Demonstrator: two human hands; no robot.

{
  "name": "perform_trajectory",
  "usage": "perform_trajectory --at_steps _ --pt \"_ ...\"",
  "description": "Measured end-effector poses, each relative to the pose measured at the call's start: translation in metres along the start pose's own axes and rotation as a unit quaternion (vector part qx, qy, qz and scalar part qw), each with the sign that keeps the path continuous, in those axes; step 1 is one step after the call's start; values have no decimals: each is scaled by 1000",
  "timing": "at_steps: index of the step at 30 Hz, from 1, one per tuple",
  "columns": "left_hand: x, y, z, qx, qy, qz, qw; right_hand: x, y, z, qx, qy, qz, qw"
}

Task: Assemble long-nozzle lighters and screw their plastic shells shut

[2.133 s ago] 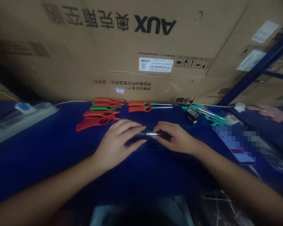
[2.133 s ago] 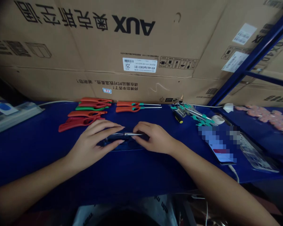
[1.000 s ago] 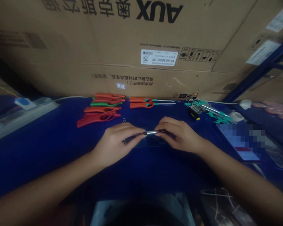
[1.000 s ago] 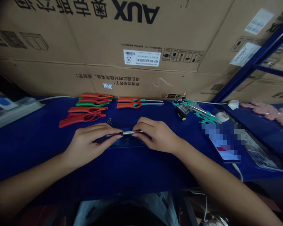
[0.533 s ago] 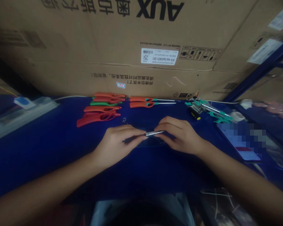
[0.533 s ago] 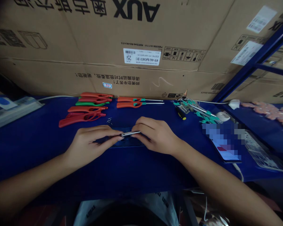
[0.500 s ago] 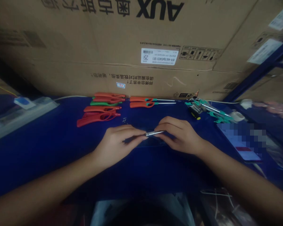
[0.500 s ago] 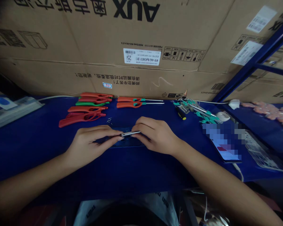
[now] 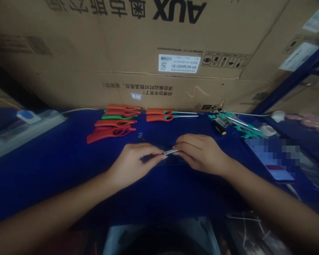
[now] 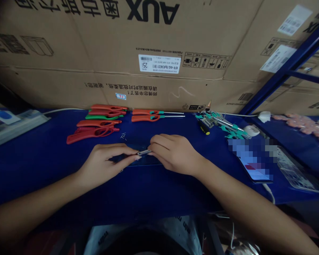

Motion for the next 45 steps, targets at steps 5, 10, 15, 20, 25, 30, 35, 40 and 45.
perform_trajectory --at_steps 5,10,15,20,25,30,35,40,45 --pt "0 -8 2 1 31 31 999 -2 -4 0 8 -10 50 999" --pt "1 -15 1 -34 43 83 995 -1 -10 -5 -69 -51 104 991" --pt "0 -22 3 -45 63 141 987 5 -16 -10 -136 -79 157 975" --pt "1 -32 5 -66 68 201 975 8 -21 -13 -232 -111 195 946" --pt "4 -39 7 -70 65 230 969 9 -28 -15 -317 -136 227 911" --pt "4 -40 7 -71 65 228 969 10 -29 -18 -350 -149 242 893" --pt "6 -40 13 -72 95 232 965 13 -21 -29 -319 -163 236 903" --pt "8 -37 16 -78 79 235 966 21 -18 -39 -325 -187 252 892" --pt "7 -28 21 -52 89 202 974 28 -22 -43 -310 -201 292 882"
Point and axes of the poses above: each hand's wrist, its own x-axis away from the middle knuckle, its own y-axis out of the back of the hand, z = x × y, the point moved 8 cm from there along -x, towards the middle knuckle, and after that the axes turned 4 degrees about z, right-handed, at the moved point
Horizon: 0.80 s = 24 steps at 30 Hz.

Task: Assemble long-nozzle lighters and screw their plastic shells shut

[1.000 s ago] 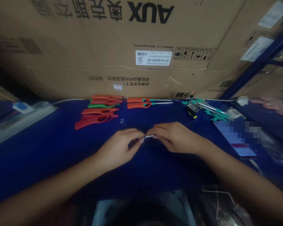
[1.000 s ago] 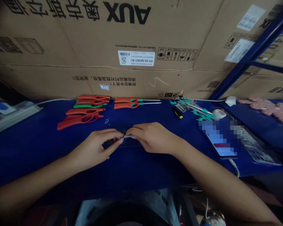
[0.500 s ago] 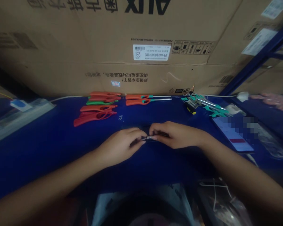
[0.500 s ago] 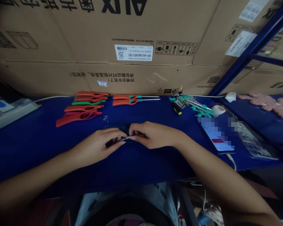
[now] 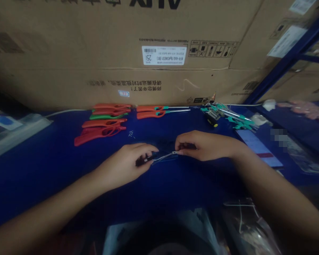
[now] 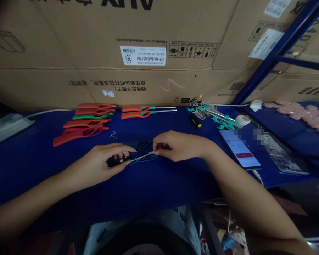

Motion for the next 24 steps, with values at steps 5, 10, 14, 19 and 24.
perform_trajectory --at_steps 5,10,14,19,24 --pt "-1 8 0 -4 -12 -4 1000 -3 -8 -5 5 -19 29 999" --pt "-3 9 3 -10 -15 -3 1000 -3 -5 1 49 -3 17 999" --pt "-3 7 8 -26 -16 -5 1000 -2 -3 6 102 13 1 995" --pt "-4 6 14 -16 -10 -11 1000 -1 -2 8 120 20 -14 993" --pt "-5 6 15 7 -7 -11 1000 -1 4 7 127 12 -50 991"
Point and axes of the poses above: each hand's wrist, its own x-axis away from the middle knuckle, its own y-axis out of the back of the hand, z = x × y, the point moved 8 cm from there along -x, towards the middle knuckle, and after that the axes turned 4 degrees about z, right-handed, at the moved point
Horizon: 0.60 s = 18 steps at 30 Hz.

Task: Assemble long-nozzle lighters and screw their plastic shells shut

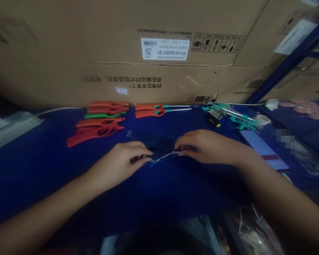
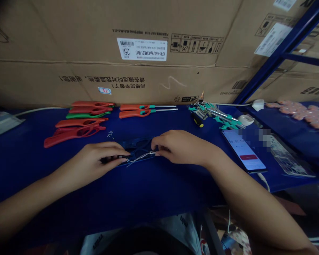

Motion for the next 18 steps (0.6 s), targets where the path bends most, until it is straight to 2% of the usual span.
perform_trajectory --at_steps 6,12,18 --pt "2 -1 -1 -8 3 -1 1000 -1 0 1 5 16 -7 1000" --pt "3 8 -24 -50 -46 -62 996 -1 7 9 -9 50 -71 996" --pt "4 13 -36 -17 -78 -117 990 2 10 29 41 113 -136 983"
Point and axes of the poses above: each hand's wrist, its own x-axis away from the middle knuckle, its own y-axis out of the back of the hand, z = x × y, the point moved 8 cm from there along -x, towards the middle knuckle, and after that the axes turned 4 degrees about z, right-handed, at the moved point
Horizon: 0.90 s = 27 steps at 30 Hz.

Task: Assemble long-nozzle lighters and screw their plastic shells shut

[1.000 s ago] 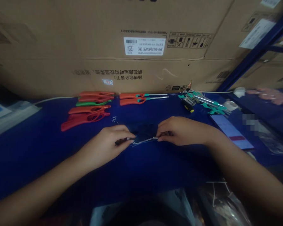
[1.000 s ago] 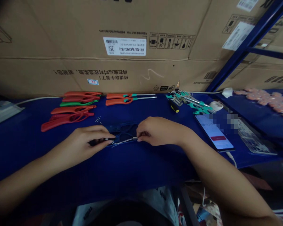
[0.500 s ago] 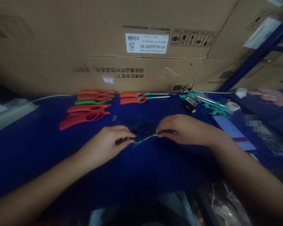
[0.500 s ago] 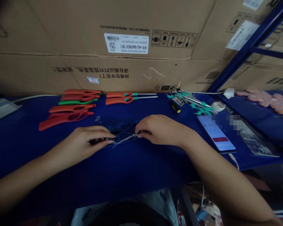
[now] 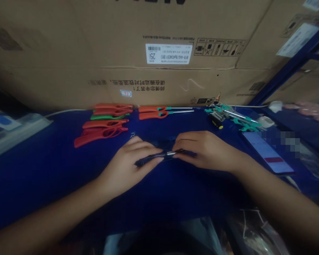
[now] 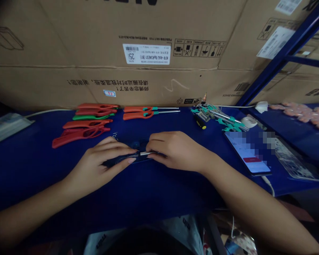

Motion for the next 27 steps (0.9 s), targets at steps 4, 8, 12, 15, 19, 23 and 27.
perform_trajectory --at_steps 4,8,12,15,19,23,27 --pt "1 3 -2 12 -2 -29 1000 -1 -1 11 44 36 -32 998" --pt "1 5 -4 11 -10 -44 999 -1 -2 17 61 61 -53 995" --pt "0 7 -7 7 -21 -43 999 0 0 23 82 87 -68 990" --pt "0 7 -7 21 -17 -43 999 0 0 29 110 99 -68 987" --pt "0 7 -4 57 1 -46 997 1 -1 32 155 105 -66 980" --pt "0 4 1 92 36 -42 994 2 0 39 206 123 -68 968" --pt "0 3 10 147 97 -36 984 3 5 50 274 142 -88 947"
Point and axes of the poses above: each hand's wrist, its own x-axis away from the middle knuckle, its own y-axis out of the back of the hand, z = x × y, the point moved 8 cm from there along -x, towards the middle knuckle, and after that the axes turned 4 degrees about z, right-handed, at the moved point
